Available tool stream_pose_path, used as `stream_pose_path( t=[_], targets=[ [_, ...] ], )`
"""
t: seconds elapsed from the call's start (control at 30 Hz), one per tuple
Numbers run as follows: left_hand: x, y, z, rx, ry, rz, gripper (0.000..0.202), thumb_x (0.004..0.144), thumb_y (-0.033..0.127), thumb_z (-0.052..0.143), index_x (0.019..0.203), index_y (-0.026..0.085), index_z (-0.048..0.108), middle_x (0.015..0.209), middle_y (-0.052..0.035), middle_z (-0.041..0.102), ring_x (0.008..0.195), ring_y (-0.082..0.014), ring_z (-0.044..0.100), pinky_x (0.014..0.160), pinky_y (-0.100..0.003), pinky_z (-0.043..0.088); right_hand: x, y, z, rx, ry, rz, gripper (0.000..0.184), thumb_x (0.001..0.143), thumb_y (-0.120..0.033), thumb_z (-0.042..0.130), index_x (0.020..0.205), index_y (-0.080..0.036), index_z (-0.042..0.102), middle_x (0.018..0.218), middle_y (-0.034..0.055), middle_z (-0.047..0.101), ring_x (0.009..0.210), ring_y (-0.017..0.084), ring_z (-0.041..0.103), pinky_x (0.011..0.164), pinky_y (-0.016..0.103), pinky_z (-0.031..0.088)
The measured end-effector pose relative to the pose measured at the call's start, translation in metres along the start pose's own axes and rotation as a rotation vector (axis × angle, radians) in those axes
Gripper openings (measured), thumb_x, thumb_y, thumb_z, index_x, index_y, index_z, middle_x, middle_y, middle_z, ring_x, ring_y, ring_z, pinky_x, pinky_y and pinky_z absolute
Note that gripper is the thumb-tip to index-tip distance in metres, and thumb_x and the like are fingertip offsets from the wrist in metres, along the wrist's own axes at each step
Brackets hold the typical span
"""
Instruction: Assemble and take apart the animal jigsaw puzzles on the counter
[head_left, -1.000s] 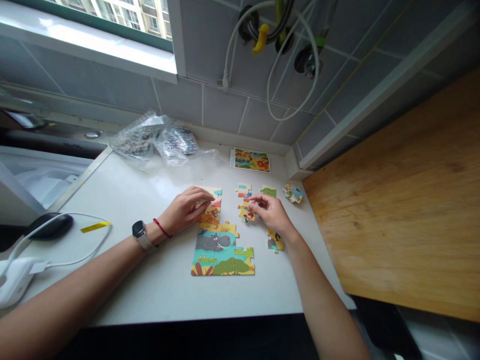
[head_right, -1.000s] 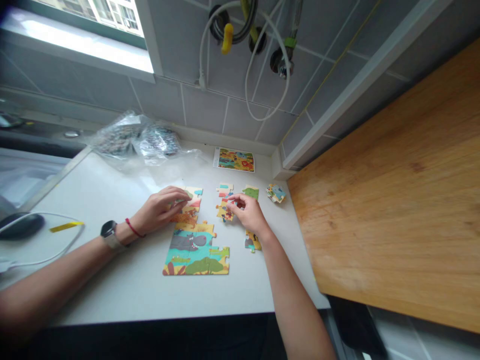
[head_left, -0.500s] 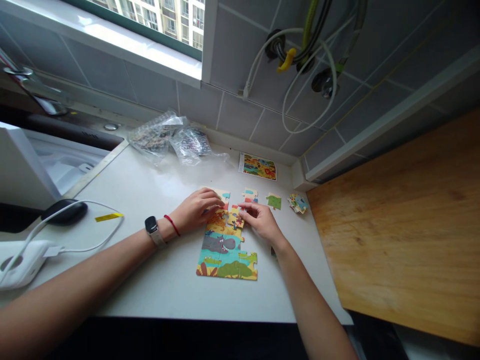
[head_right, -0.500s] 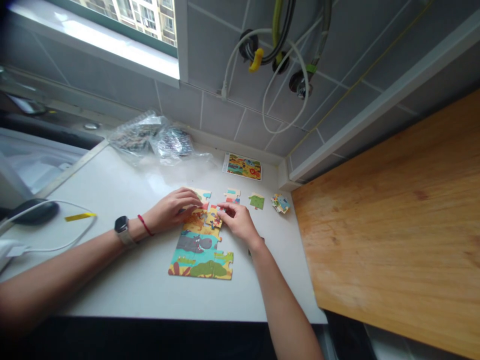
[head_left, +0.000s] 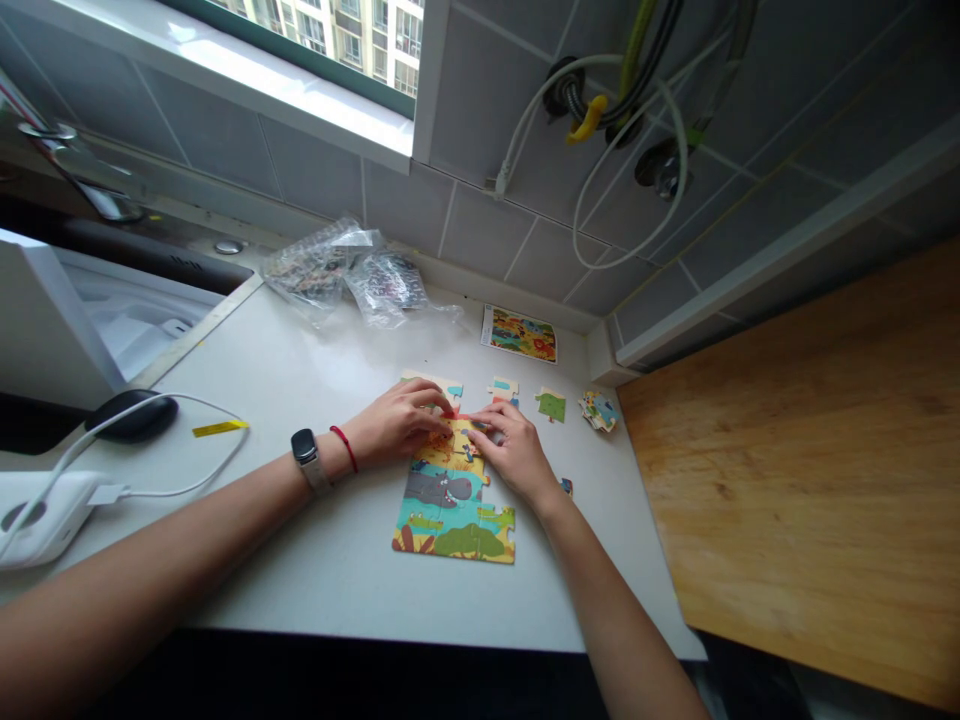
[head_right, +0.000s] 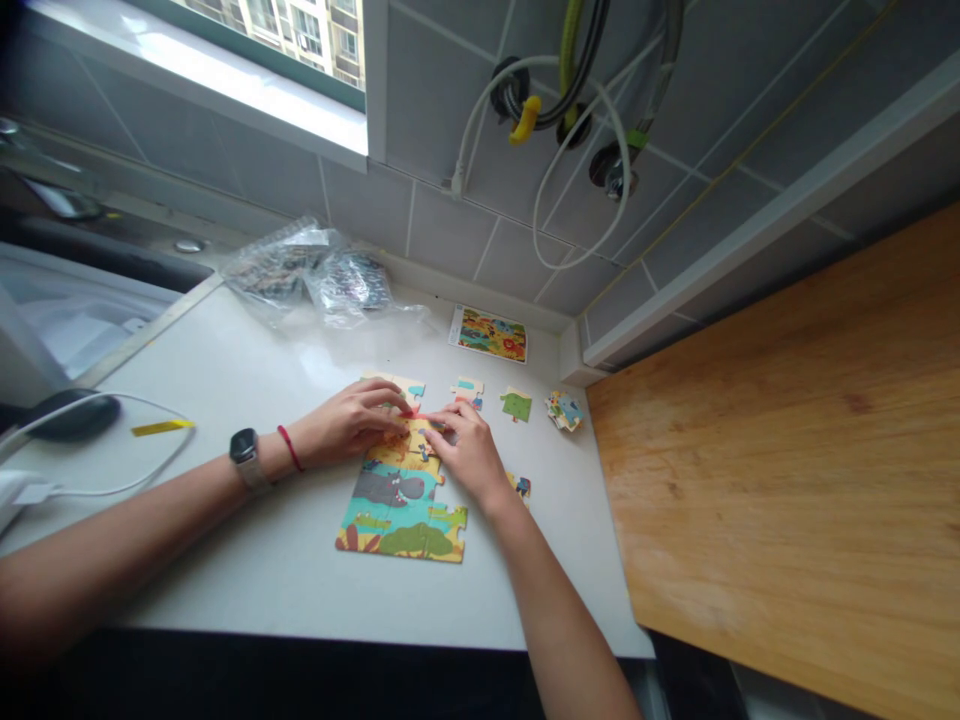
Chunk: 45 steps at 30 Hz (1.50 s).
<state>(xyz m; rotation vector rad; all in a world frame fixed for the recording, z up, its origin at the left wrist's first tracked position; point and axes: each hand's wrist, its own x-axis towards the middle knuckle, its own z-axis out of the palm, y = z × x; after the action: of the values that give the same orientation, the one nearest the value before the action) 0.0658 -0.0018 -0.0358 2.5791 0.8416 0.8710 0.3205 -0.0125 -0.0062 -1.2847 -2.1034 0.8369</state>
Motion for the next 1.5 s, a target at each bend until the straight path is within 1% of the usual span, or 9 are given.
stream_pose_path(
  t=[0.13,0.47,0.7,0.77,0.87,0.93,1.1,1.3,1.5],
  targets=[
    [0.001,0.001,-0.001,0.023,-0.009,0.028,0.025,0.092,0.011,0.070,0.106,0.029,0.082,0.122,-0.0073,0.074,0.118,-0.0285,0.060,0.100,-0.047,0.052,-0.001,-0.001,-0.001,-0.070,-0.007,0.017,0.024,0.089,-0.023,0.078,0.112,-0.025,0.079,0.108,0.0064,0.070,0.107,0.023,0.067,0.100,0.039,0.053],
    [0.001,0.000,0.001,0.005,0.013,0.028,0.021,0.095,0.016,0.068,0.103,0.029,0.082,0.120,-0.0070,0.074,0.117,-0.0276,0.061,0.101,-0.048,0.052,-0.002,0.002,0.000,-0.078,0.004,0.029,0.022,0.089,-0.025,0.079,0.111,-0.024,0.078,0.108,0.0060,0.068,0.105,0.023,0.066,0.098,0.037,0.052],
    [0.003,0.006,0.000,-0.034,0.025,-0.029,0.028,0.097,0.014,0.060,0.118,0.024,0.076,0.117,-0.0100,0.075,0.112,-0.0262,0.064,0.098,-0.045,0.053,0.000,0.006,-0.002,-0.076,-0.004,0.035,0.020,0.093,-0.026,0.075,0.112,-0.023,0.079,0.110,0.0072,0.065,0.099,0.021,0.066,0.095,0.036,0.054],
    [0.003,0.007,-0.001,-0.045,0.027,-0.045,0.025,0.099,0.018,0.060,0.117,0.023,0.076,0.116,-0.0103,0.075,0.110,-0.0257,0.065,0.097,-0.043,0.053,-0.001,0.006,-0.008,-0.056,-0.054,0.033,0.028,0.091,-0.030,0.078,0.119,-0.023,0.077,0.116,0.0082,0.064,0.099,0.021,0.066,0.095,0.037,0.056],
    [0.004,0.007,-0.001,-0.046,0.020,-0.053,0.023,0.102,0.020,0.058,0.116,0.023,0.075,0.115,-0.0103,0.075,0.109,-0.0253,0.067,0.096,-0.042,0.052,-0.003,0.003,-0.016,-0.036,-0.203,-0.014,0.054,0.082,-0.033,0.088,0.133,-0.027,0.071,0.132,0.0099,0.063,0.120,0.026,0.062,0.098,0.040,0.056],
    [0.003,0.005,-0.001,-0.037,0.008,-0.057,0.025,0.102,0.018,0.056,0.118,0.022,0.074,0.116,-0.0101,0.075,0.109,-0.0250,0.067,0.096,-0.041,0.052,-0.004,0.001,-0.020,-0.037,-0.249,-0.036,0.061,0.080,-0.029,0.090,0.137,-0.029,0.069,0.137,0.0096,0.063,0.130,0.028,0.057,0.101,0.042,0.055],
    [0.002,0.001,0.000,-0.029,-0.004,-0.077,0.029,0.099,0.011,0.054,0.120,0.021,0.072,0.117,-0.0099,0.075,0.110,-0.0244,0.067,0.096,-0.039,0.052,-0.006,0.000,-0.019,-0.020,-0.238,-0.029,0.057,0.081,-0.024,0.089,0.135,-0.027,0.071,0.131,0.0087,0.066,0.123,0.025,0.061,0.103,0.043,0.055],
    [0.001,0.000,0.000,-0.032,-0.005,-0.094,0.034,0.095,0.005,0.051,0.120,0.018,0.070,0.117,-0.0107,0.075,0.109,-0.0250,0.068,0.096,-0.041,0.054,-0.007,0.001,-0.018,-0.024,-0.222,-0.043,0.053,0.080,-0.022,0.088,0.132,-0.026,0.073,0.130,0.0089,0.065,0.124,0.025,0.060,0.107,0.044,0.053],
    [0.001,0.000,-0.002,-0.063,-0.021,-0.069,0.039,0.089,0.000,0.056,0.114,0.022,0.075,0.119,-0.0077,0.076,0.112,-0.0247,0.067,0.098,-0.042,0.054,-0.010,0.001,-0.015,-0.153,-0.220,-0.142,0.034,0.088,-0.025,0.080,0.121,-0.029,0.079,0.131,0.0086,0.062,0.116,0.025,0.062,0.108,0.046,0.052]
  ],
)
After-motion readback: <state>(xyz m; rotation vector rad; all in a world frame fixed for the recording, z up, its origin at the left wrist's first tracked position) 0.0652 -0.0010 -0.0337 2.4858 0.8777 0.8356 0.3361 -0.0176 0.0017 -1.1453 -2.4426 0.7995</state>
